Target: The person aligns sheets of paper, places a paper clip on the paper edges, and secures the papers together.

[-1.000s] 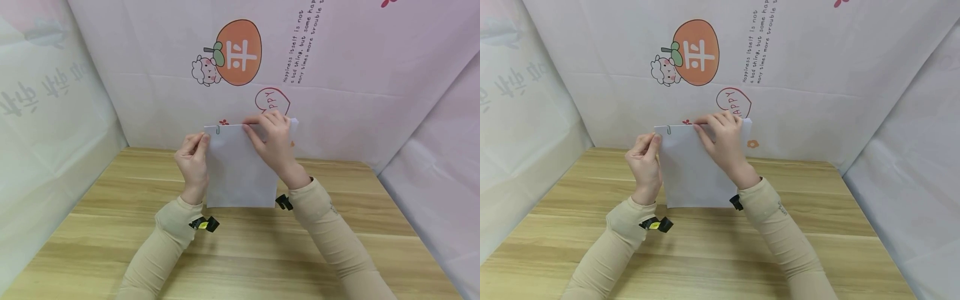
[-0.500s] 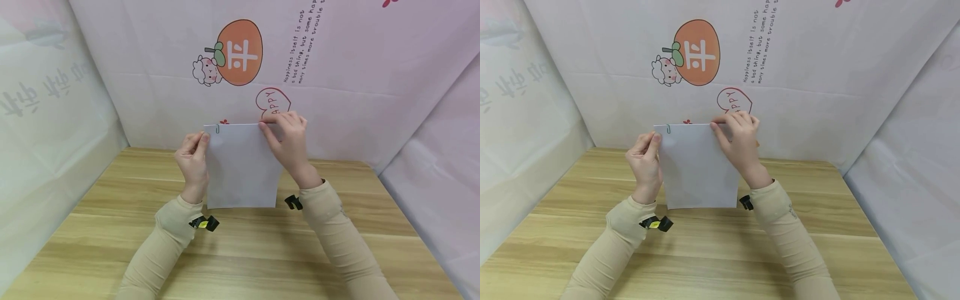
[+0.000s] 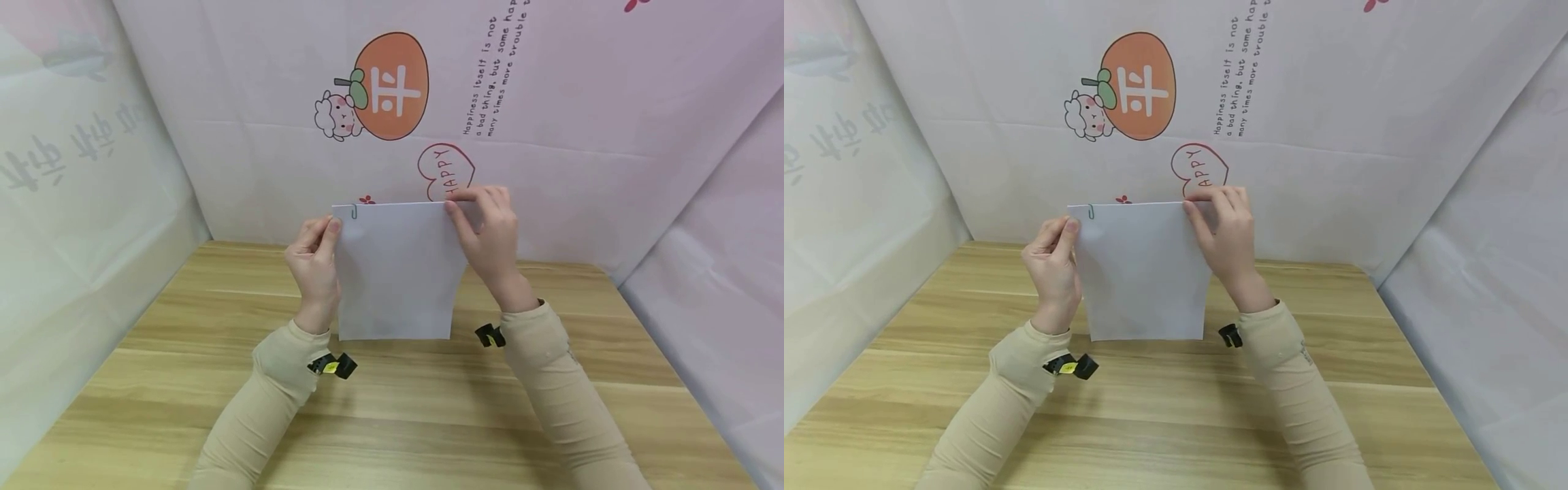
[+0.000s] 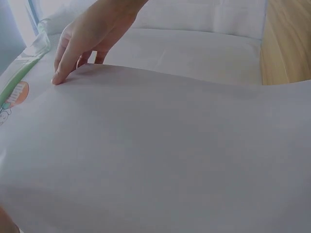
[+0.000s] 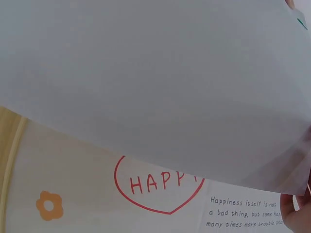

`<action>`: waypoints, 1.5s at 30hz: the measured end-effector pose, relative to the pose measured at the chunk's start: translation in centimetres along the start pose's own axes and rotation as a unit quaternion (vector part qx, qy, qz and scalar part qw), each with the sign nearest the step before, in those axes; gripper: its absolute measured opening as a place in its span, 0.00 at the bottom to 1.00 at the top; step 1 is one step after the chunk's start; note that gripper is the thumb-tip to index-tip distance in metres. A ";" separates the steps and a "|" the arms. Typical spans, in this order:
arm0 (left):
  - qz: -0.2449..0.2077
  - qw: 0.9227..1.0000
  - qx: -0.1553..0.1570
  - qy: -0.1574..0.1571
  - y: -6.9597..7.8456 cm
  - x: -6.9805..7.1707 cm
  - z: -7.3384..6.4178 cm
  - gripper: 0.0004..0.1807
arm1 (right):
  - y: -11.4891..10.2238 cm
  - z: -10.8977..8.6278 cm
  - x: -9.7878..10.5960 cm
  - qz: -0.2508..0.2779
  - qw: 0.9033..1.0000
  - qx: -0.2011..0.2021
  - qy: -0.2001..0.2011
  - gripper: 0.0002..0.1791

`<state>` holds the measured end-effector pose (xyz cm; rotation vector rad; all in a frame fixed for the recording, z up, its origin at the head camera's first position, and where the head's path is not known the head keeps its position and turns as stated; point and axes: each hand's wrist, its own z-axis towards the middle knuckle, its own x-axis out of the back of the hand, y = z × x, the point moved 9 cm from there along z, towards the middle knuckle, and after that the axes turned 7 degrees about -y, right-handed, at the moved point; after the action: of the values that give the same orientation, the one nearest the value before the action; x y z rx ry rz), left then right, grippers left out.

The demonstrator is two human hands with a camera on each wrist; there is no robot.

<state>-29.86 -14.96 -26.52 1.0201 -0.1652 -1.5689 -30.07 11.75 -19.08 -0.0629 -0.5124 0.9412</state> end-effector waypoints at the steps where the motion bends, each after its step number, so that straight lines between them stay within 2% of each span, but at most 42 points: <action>1: 0.000 1.000 0.000 0.000 0.0 0.0 0.0 0.04 | 0.2 -0.1 0.1 0.004 1.000 -0.007 0.003 0.09; 6: -0.004 1.000 0.001 -0.001 0.0 0.0 0.0 0.06 | 1.4 -0.8 0.9 0.026 0.998 -0.056 0.024 0.12; 8: -0.001 1.000 0.001 -0.004 0.1 -0.1 0.0 0.05 | 2.0 -1.1 1.2 0.054 0.995 -0.078 0.033 0.13; 14: 0.002 1.000 0.009 -0.005 0.1 0.0 -0.1 0.04 | 2.6 -1.8 1.6 0.155 0.975 -0.151 0.042 0.18; 18: 0.007 1.000 0.015 -0.004 0.1 0.1 -0.1 0.03 | 2.5 -2.2 1.9 0.185 0.964 -0.189 0.029 0.18; 23: 0.001 1.000 0.010 0.002 0.3 0.3 0.0 0.05 | 4.1 -3.2 1.2 0.215 0.950 -0.229 -0.007 0.15; 28: -0.005 1.000 0.006 0.004 0.2 0.4 0.1 0.07 | 6.2 -4.7 -0.4 0.219 0.938 -0.260 -0.068 0.15; 35: 0.002 1.000 0.002 0.004 0.1 0.6 0.2 0.05 | 6.8 -6.2 -1.8 0.206 0.929 -0.265 -0.158 0.19; 40: 0.010 1.000 0.004 0.006 -0.1 0.8 0.3 0.04 | 7.3 -7.3 -2.7 0.214 0.918 -0.269 -0.199 0.18; 45: 0.017 1.000 0.004 0.006 -0.1 0.8 0.3 0.09 | 7.7 -8.2 -3.4 0.232 0.910 -0.261 -0.223 0.18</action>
<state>-30.08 -15.77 -26.84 1.0278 -0.1802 -1.5320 -33.86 15.03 -29.72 -0.4796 -1.2058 1.2671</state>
